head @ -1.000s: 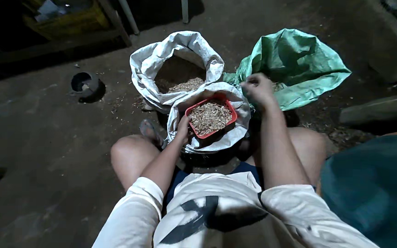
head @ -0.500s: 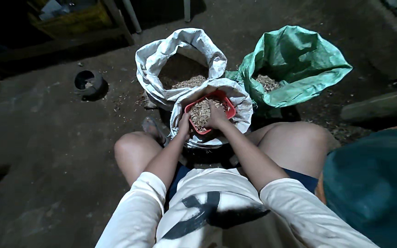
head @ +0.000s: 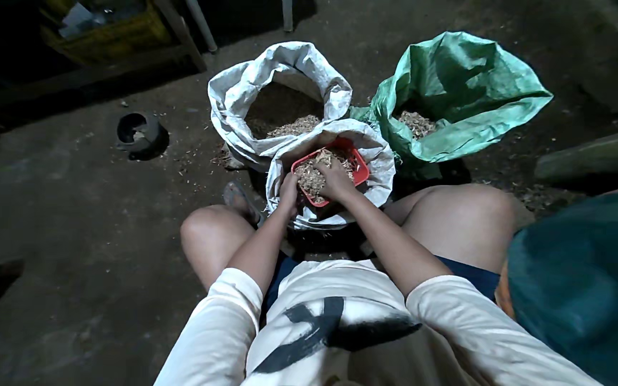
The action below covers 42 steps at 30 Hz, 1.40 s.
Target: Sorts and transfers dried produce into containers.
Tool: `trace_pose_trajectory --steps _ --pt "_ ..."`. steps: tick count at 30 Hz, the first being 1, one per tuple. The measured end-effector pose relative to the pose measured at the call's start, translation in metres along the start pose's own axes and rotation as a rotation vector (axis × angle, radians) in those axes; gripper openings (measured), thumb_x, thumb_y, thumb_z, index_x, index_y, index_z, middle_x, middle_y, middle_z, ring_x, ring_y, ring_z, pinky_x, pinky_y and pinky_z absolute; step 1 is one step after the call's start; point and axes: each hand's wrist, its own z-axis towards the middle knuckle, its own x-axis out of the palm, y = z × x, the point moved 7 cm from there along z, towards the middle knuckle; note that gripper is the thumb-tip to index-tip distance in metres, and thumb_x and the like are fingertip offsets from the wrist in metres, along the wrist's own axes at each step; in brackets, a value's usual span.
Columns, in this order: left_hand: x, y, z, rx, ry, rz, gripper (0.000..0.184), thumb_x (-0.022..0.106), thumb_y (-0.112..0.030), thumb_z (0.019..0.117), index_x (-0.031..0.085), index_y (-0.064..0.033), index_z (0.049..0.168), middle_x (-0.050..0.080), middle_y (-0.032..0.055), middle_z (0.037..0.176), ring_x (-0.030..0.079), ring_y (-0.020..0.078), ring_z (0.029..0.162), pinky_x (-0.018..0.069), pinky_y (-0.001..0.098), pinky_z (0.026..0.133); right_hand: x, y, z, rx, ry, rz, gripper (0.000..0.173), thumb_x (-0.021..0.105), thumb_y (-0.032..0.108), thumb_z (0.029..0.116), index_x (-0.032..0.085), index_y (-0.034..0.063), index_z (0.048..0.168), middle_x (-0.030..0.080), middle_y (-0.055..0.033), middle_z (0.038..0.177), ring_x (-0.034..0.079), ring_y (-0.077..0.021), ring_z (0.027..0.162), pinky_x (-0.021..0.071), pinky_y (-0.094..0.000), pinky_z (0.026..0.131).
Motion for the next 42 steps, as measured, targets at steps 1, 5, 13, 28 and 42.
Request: trace_pose_trajectory --steps 1,5,13,28,42 --pt "0.000 0.002 -0.001 0.001 0.013 0.016 0.054 0.048 -0.046 0.1020 0.046 -0.0201 0.149 0.058 0.0167 0.135 0.060 0.0311 0.112 0.0527 0.0517 0.086 -0.002 -0.008 0.003 0.015 -0.004 0.016 0.086 0.088 0.006 0.0717 0.055 0.0237 0.149 0.033 -0.0370 0.155 0.046 -0.0582 0.134 0.0495 -0.0707 0.099" --pt "0.003 -0.002 0.003 0.026 0.010 -0.003 0.049 0.045 -0.039 0.1055 0.046 -0.0149 0.148 0.058 0.0171 0.129 0.059 0.0289 0.107 0.0521 0.0492 0.084 -0.024 -0.032 0.007 0.108 -0.037 0.063 0.077 0.084 0.005 0.0785 0.056 0.0199 0.148 0.035 -0.0384 0.153 0.053 -0.0587 0.126 0.0500 -0.0709 0.098" --pt "0.005 -0.005 0.005 0.051 0.025 0.019 0.049 0.045 -0.038 0.1049 0.047 -0.0134 0.147 0.057 0.0183 0.135 0.059 0.0312 0.115 0.0519 0.0529 0.090 -0.028 0.017 -0.015 -0.167 -0.049 -0.071 0.062 0.087 0.017 0.0790 0.066 0.0207 0.138 0.044 -0.0205 0.158 0.034 -0.0512 0.146 0.0286 -0.0825 0.107" --pt "0.004 -0.010 -0.004 0.042 0.048 0.091 0.051 0.049 -0.039 0.1030 0.047 -0.0169 0.149 0.058 0.0177 0.133 0.060 0.0301 0.110 0.0528 0.0513 0.087 -0.010 -0.010 0.008 -0.127 -0.150 -0.063 0.065 0.084 -0.003 0.0729 0.066 0.0130 0.134 0.046 -0.0287 0.150 0.042 -0.0568 0.138 0.0453 -0.0772 0.095" --pt "0.002 -0.005 -0.001 0.033 0.026 0.044 0.048 0.044 -0.043 0.1029 0.050 -0.0151 0.142 0.061 0.0144 0.121 0.060 0.0259 0.103 0.0515 0.0487 0.083 0.027 0.036 0.001 -0.335 0.075 -0.202 0.077 0.088 0.014 0.0755 0.059 0.0185 0.146 0.042 -0.0153 0.161 0.029 -0.0500 0.150 0.0189 -0.0866 0.108"
